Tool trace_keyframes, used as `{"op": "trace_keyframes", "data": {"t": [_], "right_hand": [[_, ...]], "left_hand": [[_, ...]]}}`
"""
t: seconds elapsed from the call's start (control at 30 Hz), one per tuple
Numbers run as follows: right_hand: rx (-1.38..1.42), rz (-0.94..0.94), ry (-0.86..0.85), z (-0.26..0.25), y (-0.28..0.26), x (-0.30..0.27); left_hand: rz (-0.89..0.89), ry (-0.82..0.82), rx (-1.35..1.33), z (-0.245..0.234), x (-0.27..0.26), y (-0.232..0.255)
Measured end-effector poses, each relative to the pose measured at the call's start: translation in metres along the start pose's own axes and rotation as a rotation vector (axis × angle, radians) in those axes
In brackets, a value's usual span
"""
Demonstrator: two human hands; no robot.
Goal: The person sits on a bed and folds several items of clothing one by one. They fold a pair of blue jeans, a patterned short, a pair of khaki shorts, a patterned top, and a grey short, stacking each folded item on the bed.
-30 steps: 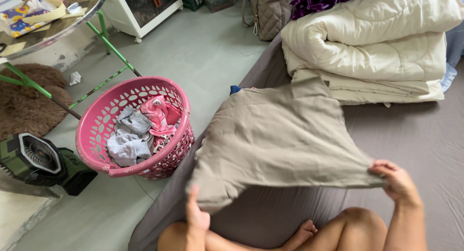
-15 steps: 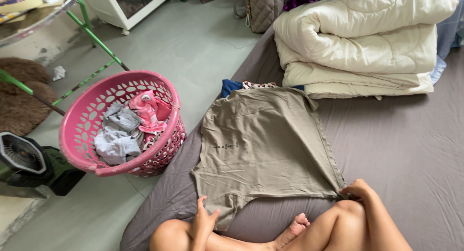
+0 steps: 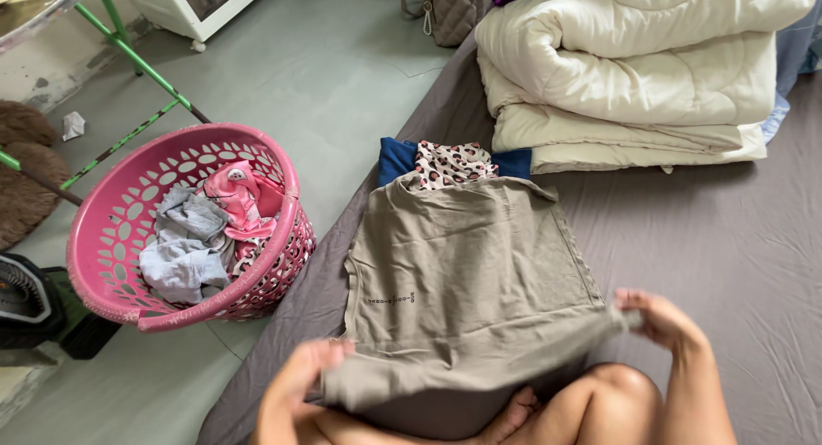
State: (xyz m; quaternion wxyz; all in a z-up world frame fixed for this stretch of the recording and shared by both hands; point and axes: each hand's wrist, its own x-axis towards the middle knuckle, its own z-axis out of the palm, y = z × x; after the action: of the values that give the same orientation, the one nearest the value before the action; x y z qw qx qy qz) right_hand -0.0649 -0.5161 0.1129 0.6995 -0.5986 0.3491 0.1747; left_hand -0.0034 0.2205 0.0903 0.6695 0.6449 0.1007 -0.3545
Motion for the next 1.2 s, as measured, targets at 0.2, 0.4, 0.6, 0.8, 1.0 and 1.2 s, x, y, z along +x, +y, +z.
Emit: {"op": "trace_keyframes", "data": {"t": [0.2, 0.4, 0.6, 0.8, 1.0, 1.2], "right_hand": [[0.107, -0.002, 0.137, 0.026, -0.052, 0.054], [-0.597, 0.142, 0.415, 0.061, -0.018, 0.053], [-0.514, -0.039, 0.427, 0.062, -0.007, 0.045], [-0.642, 0.282, 0.297, 0.028, 0.007, 0.011], [-0.975, -0.266, 0.400, 0.032, 0.014, 0.013], [-1.048, -0.431, 0.532, 0.065, 0.009, 0.038]], "left_hand": [[0.109, 0.298, -0.712, 0.017, 0.090, 0.063], [-0.052, 1.032, 0.549, 0.022, 0.069, -0.025], [0.204, 0.591, 0.367, 0.014, 0.053, -0.056], [-0.271, 0.515, 0.557, -0.019, 0.031, -0.048], [0.010, 0.523, 0.654, -0.013, 0.017, -0.060], [-0.023, 0.325, 0.620, -0.012, 0.009, -0.065]]}}
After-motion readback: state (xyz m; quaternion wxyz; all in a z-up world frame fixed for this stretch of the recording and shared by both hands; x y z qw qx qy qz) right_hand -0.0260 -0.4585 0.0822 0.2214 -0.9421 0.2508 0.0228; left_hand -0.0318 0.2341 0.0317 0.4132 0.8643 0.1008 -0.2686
